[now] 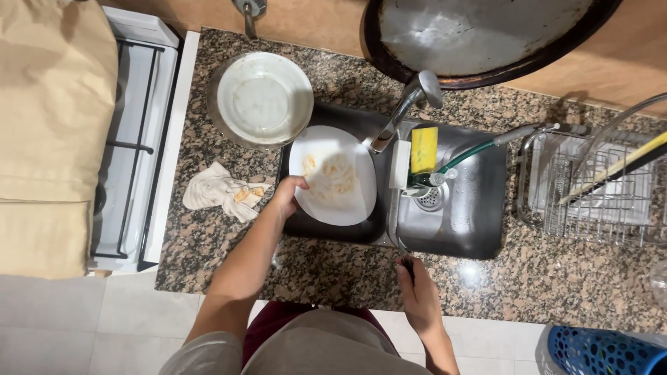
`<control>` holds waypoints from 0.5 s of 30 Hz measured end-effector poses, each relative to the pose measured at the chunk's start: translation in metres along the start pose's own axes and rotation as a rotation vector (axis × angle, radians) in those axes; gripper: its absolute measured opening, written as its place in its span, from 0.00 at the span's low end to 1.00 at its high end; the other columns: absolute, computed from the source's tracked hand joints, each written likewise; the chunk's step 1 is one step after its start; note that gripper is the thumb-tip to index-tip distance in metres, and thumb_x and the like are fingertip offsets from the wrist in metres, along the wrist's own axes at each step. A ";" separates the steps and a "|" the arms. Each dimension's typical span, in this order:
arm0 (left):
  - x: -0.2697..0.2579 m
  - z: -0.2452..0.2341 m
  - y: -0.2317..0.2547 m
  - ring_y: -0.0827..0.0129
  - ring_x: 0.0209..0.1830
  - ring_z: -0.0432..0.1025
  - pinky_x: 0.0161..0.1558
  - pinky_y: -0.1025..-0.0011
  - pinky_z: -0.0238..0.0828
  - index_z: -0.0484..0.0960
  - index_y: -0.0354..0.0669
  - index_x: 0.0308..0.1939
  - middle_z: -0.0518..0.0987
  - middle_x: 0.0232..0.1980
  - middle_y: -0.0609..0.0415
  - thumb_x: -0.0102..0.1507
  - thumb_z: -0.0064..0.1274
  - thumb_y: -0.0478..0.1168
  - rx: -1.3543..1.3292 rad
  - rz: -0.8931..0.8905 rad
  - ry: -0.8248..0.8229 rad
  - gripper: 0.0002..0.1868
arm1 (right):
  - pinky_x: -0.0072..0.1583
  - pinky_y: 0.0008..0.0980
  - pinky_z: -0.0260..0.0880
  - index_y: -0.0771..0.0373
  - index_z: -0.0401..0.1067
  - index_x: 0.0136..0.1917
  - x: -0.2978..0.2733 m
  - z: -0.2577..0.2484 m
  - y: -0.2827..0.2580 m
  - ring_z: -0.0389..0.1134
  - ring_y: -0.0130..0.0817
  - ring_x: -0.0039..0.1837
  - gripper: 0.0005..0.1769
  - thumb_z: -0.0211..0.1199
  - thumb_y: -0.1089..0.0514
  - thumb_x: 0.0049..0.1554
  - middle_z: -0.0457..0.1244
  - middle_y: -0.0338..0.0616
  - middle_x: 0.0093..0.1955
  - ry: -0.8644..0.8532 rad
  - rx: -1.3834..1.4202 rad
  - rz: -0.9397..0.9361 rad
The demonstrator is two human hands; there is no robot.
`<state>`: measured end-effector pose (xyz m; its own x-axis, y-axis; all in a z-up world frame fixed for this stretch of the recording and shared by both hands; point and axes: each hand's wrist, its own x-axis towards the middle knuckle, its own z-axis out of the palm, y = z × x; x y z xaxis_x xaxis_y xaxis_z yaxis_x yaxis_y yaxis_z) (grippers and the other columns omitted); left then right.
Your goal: Clearing a dining table of plates, cutlery, and napkins, then disposing of food waste and placing dishes in the kitchen sink.
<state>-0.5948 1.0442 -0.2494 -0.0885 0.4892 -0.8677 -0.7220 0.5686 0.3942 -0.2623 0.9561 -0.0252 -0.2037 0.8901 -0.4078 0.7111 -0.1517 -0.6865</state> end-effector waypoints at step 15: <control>0.083 -0.008 -0.075 0.40 0.47 0.76 0.43 0.48 0.77 0.84 0.33 0.46 0.77 0.49 0.36 0.50 0.56 0.32 -0.602 0.198 0.174 0.19 | 0.39 0.33 0.58 0.56 0.71 0.64 0.004 -0.005 -0.020 0.62 0.30 0.35 0.18 0.50 0.49 0.65 0.67 0.40 0.37 -0.062 0.012 0.138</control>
<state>-0.5536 1.0366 -0.3537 -0.3323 0.4041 -0.8522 -0.9340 -0.0152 0.3570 -0.2737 0.9646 -0.0101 -0.1457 0.8322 -0.5350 0.7272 -0.2766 -0.6283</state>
